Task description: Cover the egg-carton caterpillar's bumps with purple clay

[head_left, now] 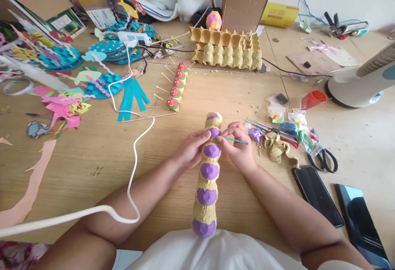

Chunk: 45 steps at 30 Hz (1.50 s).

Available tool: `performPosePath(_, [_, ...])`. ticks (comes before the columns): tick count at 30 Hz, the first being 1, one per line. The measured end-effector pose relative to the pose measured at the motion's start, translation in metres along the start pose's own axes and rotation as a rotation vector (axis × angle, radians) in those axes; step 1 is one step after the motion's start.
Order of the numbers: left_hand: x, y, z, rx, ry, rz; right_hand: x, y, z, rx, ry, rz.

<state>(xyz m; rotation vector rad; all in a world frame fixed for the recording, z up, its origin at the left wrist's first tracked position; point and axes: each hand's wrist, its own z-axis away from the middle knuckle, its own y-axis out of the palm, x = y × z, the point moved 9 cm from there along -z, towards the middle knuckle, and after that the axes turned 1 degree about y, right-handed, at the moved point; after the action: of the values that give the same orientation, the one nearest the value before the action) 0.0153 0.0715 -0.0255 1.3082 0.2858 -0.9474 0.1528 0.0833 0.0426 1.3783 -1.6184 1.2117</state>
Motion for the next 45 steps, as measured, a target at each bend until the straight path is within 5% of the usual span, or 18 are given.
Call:
performPosePath(13, [-0.0034,-0.0007,0.0005,-0.024,0.031,-0.007,-0.0009,0.0040,0.0012,0.088,-0.050,-0.103])
performPosePath(45, [0.0016,0.0028,0.0002,0.015,0.012,0.045,-0.0020,0.0016,0.0010,0.038,-0.039,-0.093])
